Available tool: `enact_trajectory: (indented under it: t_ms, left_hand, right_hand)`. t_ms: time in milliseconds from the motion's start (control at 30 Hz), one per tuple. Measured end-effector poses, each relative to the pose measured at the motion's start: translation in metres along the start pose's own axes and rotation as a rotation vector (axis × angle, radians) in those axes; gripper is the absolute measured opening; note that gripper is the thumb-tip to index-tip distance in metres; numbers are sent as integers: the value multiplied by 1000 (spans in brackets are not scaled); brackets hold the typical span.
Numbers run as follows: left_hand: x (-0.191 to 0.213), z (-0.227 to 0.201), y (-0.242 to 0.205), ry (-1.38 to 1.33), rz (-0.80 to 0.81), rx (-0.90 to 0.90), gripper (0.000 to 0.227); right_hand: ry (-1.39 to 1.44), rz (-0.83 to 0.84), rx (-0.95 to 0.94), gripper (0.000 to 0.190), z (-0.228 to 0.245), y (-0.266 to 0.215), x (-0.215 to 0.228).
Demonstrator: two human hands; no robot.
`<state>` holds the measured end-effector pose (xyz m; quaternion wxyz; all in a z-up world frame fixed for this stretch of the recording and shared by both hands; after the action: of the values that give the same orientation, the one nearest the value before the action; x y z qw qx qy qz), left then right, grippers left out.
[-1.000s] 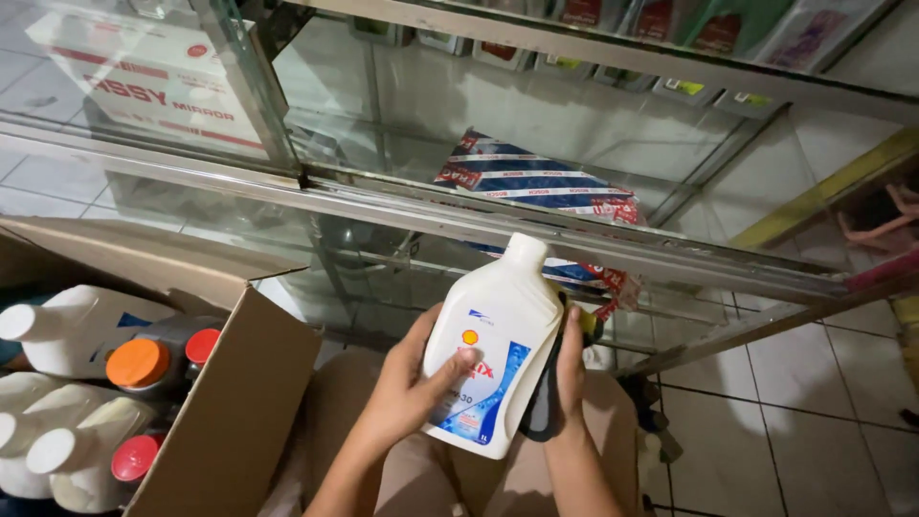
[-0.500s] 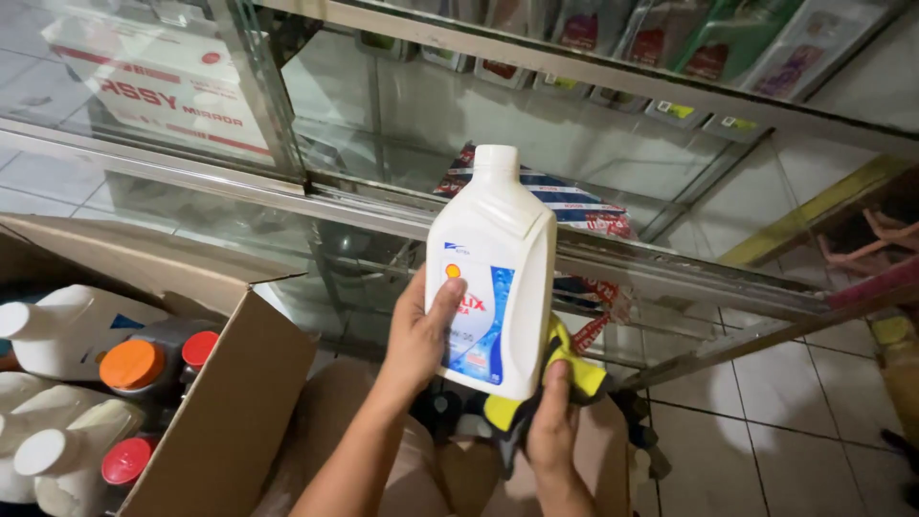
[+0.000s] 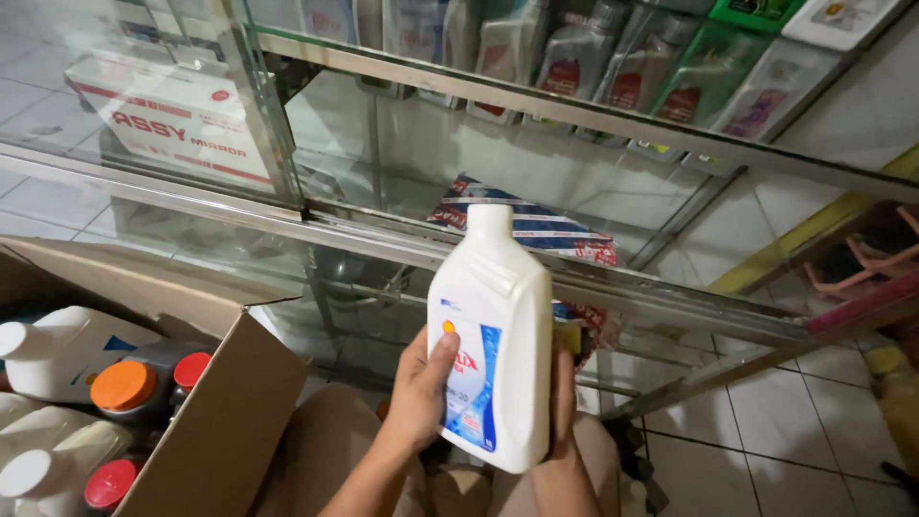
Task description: Wipe a plastic engine oil bottle with a yellow microfiber cloth.
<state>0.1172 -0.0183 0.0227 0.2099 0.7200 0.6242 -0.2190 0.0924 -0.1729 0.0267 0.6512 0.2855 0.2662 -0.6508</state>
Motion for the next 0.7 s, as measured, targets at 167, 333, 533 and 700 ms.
enact_trajectory:
  t_ms: [167,333,533,700]
  left_hand:
    - [5,-16,7,0,-82,-34,35]
    - [-4,-34,4,227,-124,-227,34]
    - [-14,-32,5,614,-101,-185,73]
    - [-32,-43,-8,444,152,-291,92]
  right_hand:
    - [98,-179,-104,68,-44,-2,89]
    - [-760,128,374,106,51,-30,-44]
    - [-1216,24,757,92,70,-55,-64]
    - [-1485,8,1075,73,38,-65,-69]
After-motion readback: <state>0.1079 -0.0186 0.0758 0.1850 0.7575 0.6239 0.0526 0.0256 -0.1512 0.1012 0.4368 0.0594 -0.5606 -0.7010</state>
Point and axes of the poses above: each hand's wrist, its own y-axis towards the middle knuckle, its own x-axis out of the back of the hand, z = x × y, the point moved 8 cm from there along y, towards the middle knuckle, and after that the axes turned 3 degrees about z, right-handed, at the moved point
